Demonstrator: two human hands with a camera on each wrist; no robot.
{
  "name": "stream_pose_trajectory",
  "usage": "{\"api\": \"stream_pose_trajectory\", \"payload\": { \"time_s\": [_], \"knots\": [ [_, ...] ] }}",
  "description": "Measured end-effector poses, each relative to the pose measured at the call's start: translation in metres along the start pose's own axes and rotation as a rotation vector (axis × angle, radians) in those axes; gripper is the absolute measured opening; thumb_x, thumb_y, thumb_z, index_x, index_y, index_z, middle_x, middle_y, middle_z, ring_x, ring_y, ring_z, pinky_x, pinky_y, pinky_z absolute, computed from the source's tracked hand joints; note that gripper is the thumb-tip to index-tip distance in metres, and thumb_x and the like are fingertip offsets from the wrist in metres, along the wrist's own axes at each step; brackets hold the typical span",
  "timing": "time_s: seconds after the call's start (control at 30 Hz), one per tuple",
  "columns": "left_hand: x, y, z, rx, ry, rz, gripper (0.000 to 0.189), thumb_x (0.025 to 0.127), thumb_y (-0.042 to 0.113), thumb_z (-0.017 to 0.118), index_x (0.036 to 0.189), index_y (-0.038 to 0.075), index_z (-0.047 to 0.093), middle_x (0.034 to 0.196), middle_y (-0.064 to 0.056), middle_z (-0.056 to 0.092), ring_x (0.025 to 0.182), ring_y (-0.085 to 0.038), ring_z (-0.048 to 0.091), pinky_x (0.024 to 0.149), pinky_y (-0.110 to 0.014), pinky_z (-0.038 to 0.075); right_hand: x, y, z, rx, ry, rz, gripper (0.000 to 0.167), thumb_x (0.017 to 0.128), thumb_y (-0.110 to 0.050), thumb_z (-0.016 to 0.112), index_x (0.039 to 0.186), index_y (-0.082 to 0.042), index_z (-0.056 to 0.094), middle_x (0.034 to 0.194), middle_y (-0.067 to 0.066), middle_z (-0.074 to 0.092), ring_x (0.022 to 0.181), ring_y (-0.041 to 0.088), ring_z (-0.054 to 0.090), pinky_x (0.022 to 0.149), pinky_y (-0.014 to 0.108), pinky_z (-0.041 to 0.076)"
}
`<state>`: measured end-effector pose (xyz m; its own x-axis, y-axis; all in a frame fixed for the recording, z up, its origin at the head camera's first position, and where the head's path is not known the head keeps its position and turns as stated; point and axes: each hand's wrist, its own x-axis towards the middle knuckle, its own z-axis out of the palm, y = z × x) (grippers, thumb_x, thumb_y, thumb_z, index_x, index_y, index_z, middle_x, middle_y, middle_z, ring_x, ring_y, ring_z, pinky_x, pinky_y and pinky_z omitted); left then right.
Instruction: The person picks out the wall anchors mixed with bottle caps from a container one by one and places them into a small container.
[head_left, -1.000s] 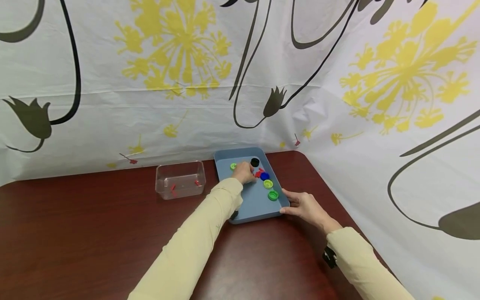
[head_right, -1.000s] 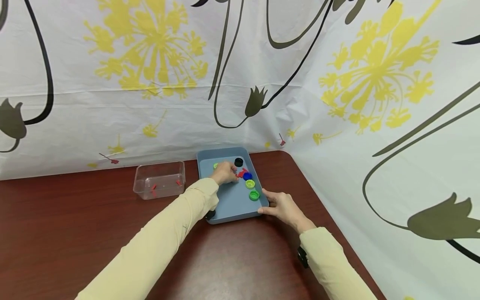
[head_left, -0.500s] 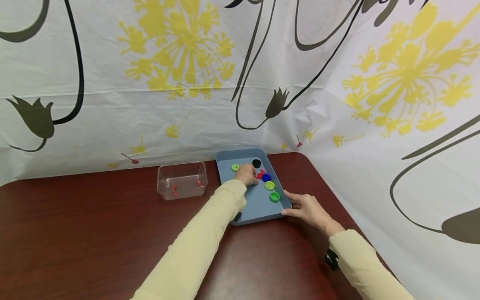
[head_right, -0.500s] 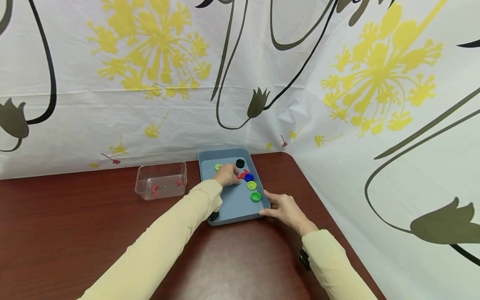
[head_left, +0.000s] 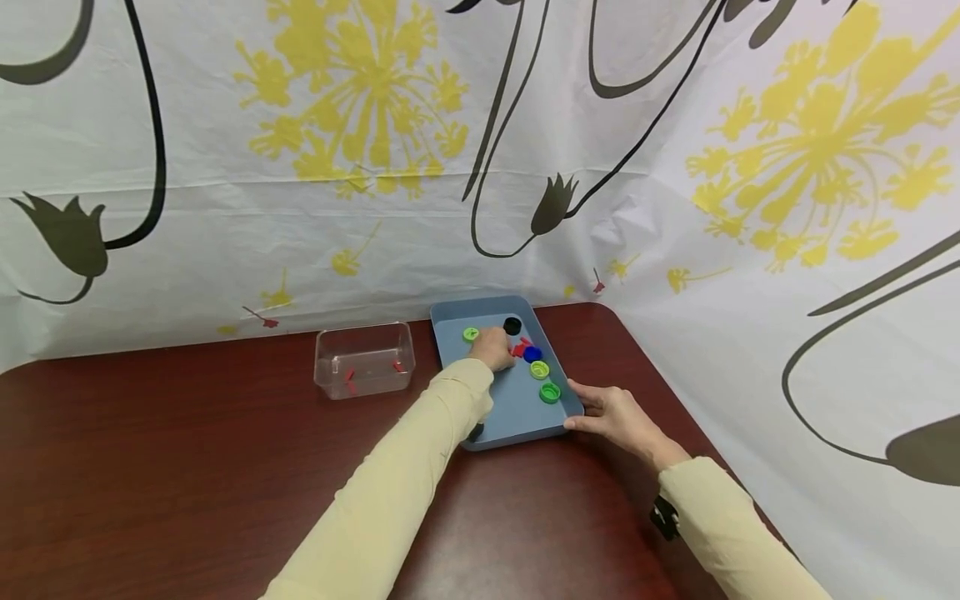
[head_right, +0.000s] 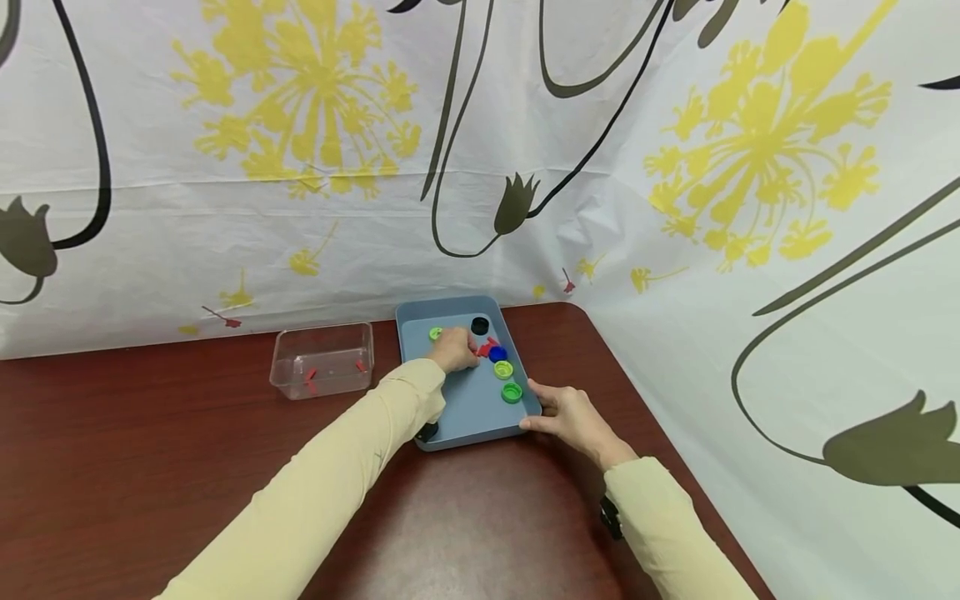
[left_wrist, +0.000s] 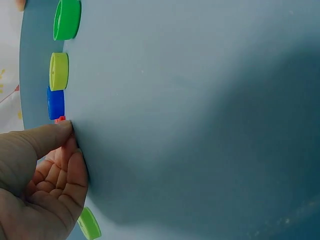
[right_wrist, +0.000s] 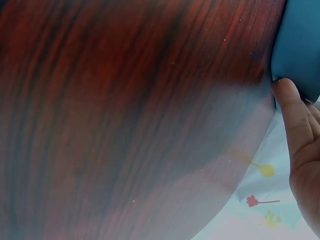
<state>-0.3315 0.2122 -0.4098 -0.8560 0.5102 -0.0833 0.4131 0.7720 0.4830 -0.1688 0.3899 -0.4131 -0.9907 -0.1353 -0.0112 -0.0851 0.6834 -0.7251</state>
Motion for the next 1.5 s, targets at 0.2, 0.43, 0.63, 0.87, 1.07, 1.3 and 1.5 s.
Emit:
{"api": "stream_pose_trajectory", "payload": {
  "time_s": [0.2,0.43,0.63,0.87,1.07,1.3,1.5],
  "knots": [
    [-0.003,0.0,-0.001,0.017,-0.003,-0.002,0.05,0.086,0.006,0.06,0.047,0.013,0.03,0.046,0.001,0.018,0.046,-0.012,0.016,0.045,-0.024,0.02,0.0,-0.002,0.0,0.016,-0.011,-0.01,0.075,0.079,-0.021,0.074,0.141,0.002,0.038,0.13,0.025,0.053,0.111,0.034,0.06,0.081,0.03,0.053],
    [-0.007,0.001,-0.005,0.016,0.005,0.0,0.047,0.085,0.007,0.061,0.049,0.013,0.031,0.046,0.002,0.022,0.046,-0.012,0.022,0.045,-0.024,0.026,0.0,-0.002,-0.001,0.012,-0.025,-0.004,0.075,0.08,-0.023,0.074,0.141,0.002,0.038,0.132,0.025,0.052,0.112,0.034,0.059,0.081,0.03,0.053],
    [-0.015,0.005,-0.018,-0.062,0.02,0.022,0.048,0.084,0.005,0.061,0.045,0.013,0.033,0.044,0.003,0.023,0.044,-0.011,0.019,0.044,-0.023,0.022,-0.001,-0.001,-0.005,-0.018,-0.017,0.007,0.075,0.08,-0.025,0.074,0.141,0.002,0.038,0.131,0.025,0.052,0.111,0.034,0.06,0.081,0.031,0.053],
    [-0.039,0.006,-0.038,-0.28,0.049,0.086,0.02,0.082,0.008,0.065,0.062,0.008,0.065,0.055,0.003,0.054,0.049,-0.007,0.039,0.047,-0.018,0.031,-0.002,0.002,-0.01,-0.026,0.0,-0.012,0.073,0.081,-0.023,0.073,0.14,0.003,0.039,0.126,0.027,0.056,0.109,0.034,0.061,0.079,0.031,0.054],
    [-0.067,-0.008,-0.053,-0.478,0.037,0.086,0.021,0.086,0.015,0.067,0.103,0.004,0.069,0.089,-0.007,0.071,0.077,-0.019,0.065,0.062,-0.022,0.049,0.0,0.002,-0.008,-0.035,-0.015,-0.026,0.075,0.081,-0.027,0.073,0.14,0.003,0.039,0.129,0.026,0.053,0.11,0.034,0.06,0.08,0.031,0.053],
    [-0.093,-0.026,-0.077,-0.582,0.086,0.054,0.027,0.086,0.022,0.069,0.108,0.008,0.067,0.089,-0.002,0.072,0.076,-0.013,0.064,0.066,-0.024,0.05,0.001,0.0,-0.009,-0.07,-0.004,-0.028,0.074,0.08,-0.027,0.073,0.139,0.004,0.04,0.131,0.026,0.052,0.109,0.035,0.061,0.081,0.033,0.053],
    [-0.114,-0.051,-0.1,-0.609,0.153,0.027,0.027,0.086,0.021,0.068,0.11,0.008,0.066,0.091,-0.005,0.071,0.078,-0.014,0.065,0.065,-0.027,0.05,0.002,0.0,-0.004,-0.078,-0.002,-0.039,0.074,0.08,-0.027,0.073,0.139,0.004,0.04,0.129,0.027,0.053,0.108,0.036,0.061,0.08,0.033,0.053]
  ]
}}
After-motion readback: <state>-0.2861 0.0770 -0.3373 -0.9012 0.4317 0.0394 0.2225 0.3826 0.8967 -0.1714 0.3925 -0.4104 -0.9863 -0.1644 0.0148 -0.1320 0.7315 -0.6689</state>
